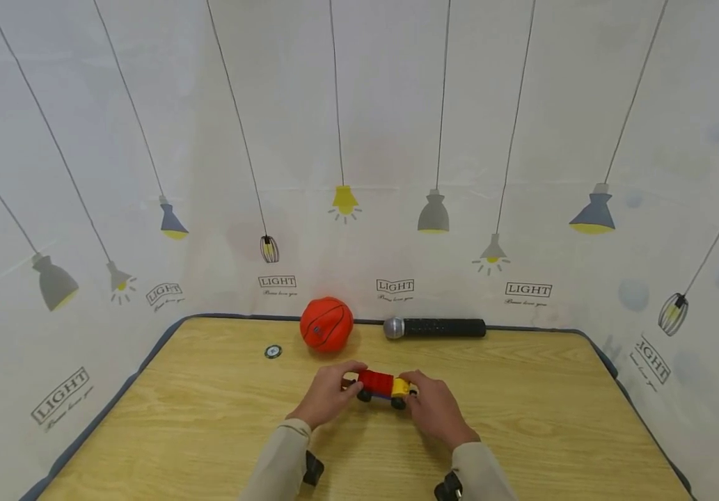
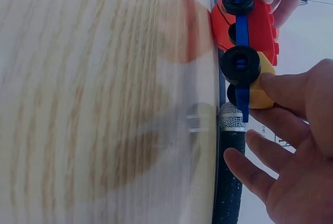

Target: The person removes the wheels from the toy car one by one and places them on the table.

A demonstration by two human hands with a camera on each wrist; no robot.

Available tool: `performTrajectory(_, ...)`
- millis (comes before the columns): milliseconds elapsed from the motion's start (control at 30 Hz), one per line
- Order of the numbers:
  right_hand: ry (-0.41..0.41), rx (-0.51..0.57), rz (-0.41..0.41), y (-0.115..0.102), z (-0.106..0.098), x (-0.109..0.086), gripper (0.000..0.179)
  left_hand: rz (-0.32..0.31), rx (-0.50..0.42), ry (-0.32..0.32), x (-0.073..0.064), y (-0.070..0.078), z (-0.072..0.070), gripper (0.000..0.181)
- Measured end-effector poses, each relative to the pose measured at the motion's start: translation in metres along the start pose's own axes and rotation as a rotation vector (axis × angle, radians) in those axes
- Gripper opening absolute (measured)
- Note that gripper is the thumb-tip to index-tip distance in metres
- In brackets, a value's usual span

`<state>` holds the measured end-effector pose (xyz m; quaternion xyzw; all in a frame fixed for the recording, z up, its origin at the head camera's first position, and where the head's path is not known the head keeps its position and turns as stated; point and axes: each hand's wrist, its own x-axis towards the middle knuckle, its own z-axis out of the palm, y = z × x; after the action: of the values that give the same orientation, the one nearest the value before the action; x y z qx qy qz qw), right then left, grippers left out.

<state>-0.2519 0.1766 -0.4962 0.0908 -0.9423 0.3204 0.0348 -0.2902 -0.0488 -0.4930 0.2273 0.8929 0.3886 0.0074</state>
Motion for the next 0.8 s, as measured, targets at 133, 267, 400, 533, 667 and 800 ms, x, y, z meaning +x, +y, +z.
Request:
performTrajectory(133, 0.021, 0.000, -0.007, -0.002, -0.002, -0.002, 0.036, -0.022, -0.081, 0.042, 0.000, 0.001, 0.001, 0.033)
performTrajectory(267, 0.044, 0.007, -0.020, -0.003, -0.002, -0.005, 0.035, -0.051, -0.200, 0.089, 0.000, 0.002, 0.002, 0.032)
performTrajectory(400, 0.069, 0.028, -0.023, -0.005, -0.002, -0.007, 0.035, -0.075, -0.351, 0.126, 0.001, 0.005, 0.001, 0.030)
performTrajectory(533, 0.087, 0.071, -0.020, -0.010, -0.001, -0.011, 0.037, -0.074, -0.448, 0.171, 0.001, 0.006, 0.002, 0.028)
performTrajectory(667, 0.097, 0.134, -0.020, -0.011, 0.001, -0.015, 0.039, -0.092, -0.501, 0.191, 0.001, 0.006, 0.002, 0.027)
performTrajectory(800, 0.106, 0.199, -0.028, -0.012, 0.003, -0.019, 0.038, -0.125, -0.561, 0.184, 0.001, 0.007, 0.001, 0.027)
